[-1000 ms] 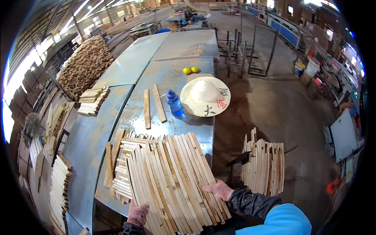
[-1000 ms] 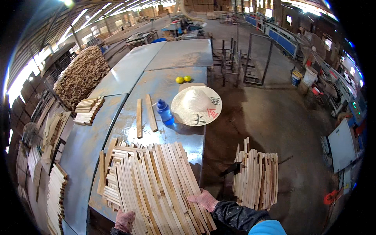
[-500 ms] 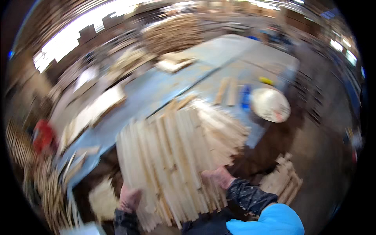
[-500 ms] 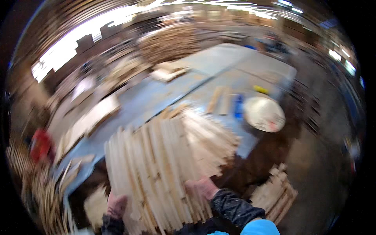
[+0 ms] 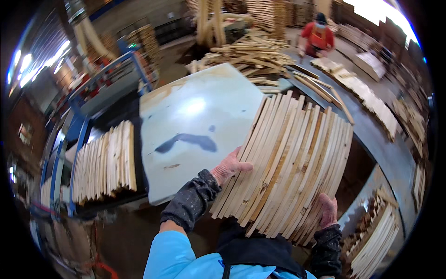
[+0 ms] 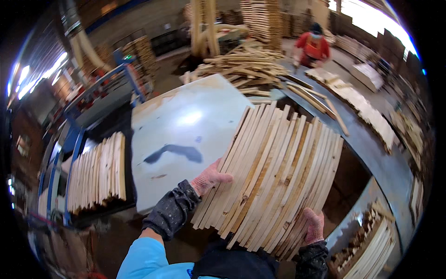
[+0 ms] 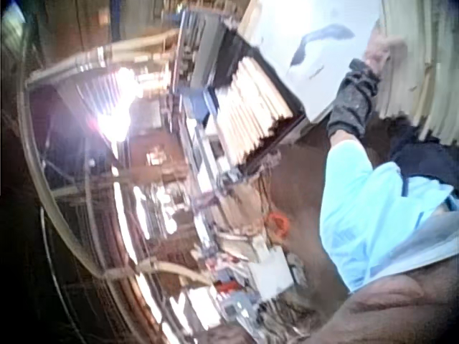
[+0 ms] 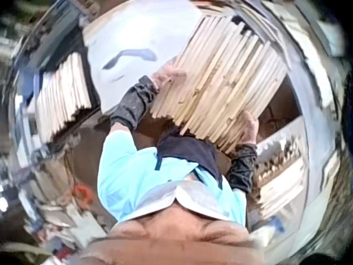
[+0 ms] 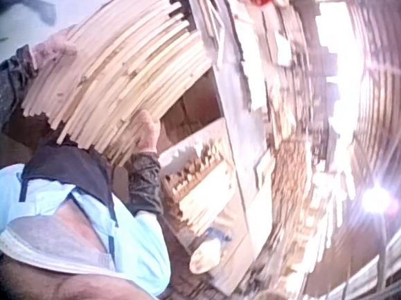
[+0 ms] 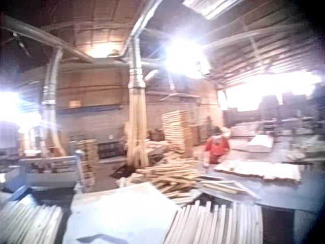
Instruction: The person repeatedly picks up stacks of thin wooden strips from a metal table and places them onto a conveyor belt. The person wears gloves and handles the wood by hand, moving between the table and the conveyor in a repetitive cycle.
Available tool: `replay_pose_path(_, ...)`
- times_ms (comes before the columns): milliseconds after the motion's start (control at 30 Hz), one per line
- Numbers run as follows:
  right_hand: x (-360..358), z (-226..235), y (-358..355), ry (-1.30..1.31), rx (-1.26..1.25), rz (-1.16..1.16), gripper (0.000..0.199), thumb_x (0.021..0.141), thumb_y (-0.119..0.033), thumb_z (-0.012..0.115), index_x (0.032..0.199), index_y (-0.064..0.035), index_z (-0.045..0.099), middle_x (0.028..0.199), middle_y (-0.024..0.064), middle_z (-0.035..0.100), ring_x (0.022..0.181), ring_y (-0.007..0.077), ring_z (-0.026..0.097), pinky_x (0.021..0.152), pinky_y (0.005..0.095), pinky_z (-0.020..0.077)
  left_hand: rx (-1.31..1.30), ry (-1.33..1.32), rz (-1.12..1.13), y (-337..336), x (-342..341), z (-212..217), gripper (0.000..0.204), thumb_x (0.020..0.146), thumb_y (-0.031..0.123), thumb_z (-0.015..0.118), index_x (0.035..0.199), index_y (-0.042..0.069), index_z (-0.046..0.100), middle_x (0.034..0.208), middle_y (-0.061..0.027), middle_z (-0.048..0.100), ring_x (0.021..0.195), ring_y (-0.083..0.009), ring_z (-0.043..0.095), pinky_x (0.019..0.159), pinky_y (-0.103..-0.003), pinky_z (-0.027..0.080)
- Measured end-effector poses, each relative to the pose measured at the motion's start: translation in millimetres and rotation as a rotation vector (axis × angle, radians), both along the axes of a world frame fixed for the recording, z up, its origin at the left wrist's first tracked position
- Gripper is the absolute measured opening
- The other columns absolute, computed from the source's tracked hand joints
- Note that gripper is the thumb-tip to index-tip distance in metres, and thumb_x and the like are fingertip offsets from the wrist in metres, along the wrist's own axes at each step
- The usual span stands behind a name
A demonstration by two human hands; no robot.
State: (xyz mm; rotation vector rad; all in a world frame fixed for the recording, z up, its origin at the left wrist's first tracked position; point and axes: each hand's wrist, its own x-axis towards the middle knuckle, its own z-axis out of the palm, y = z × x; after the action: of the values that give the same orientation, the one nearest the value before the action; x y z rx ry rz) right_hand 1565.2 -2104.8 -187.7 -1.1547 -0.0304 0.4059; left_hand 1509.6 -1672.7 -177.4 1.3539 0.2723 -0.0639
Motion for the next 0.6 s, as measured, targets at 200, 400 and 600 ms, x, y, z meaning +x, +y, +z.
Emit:
replay_pose_path(200, 85, -35, 128, 0.081, -0.116, 0.421, 0.059, 0.089, -0.020, 0.081, 0.140, 0.0053, 0.063, 0.122, 0.0143, 0.076, 0.107, 0.0274, 0.076, 0.096, 0.0411, 0.0612, -0.094, 0.055, 0.379, 89, -98, -54, 0.086, 0.084, 0.013, 0.091, 0.157, 0.003, 0.046, 0.141, -0.0145, 0.065, 0.126, -0.0260, 0.066, 0.108, -0.042, 0.056)
replay_pose_path(400, 134, -40, 276, 0.155, -0.329, 0.757, 0.049, 0.091, -0.010, 0.077, 0.135, 0.0080, 0.064, 0.123, 0.0176, 0.075, 0.105, 0.0289, 0.076, 0.095, 0.0408, 0.0631, -0.081, 0.068, 0.628, 131, -156, -70, 0.084, 0.087, 0.018, 0.091, 0.156, 0.002, 0.045, 0.139, -0.0154, 0.065, 0.125, -0.0248, 0.066, 0.108, -0.042, 0.057)
replay_pose_path(600, 183, -41, 385, 0.148, -0.429, 0.868, 0.054, 0.093, -0.010, 0.077, 0.138, 0.0111, 0.057, 0.121, 0.0212, 0.074, 0.103, 0.0301, 0.076, 0.091, 0.0438, 0.0655, -0.063, 0.087, 0.745, 177, -142, -53, 0.083, 0.085, 0.015, 0.093, 0.152, 0.001, 0.046, 0.139, -0.0160, 0.065, 0.125, -0.0275, 0.066, 0.107, -0.043, 0.057)
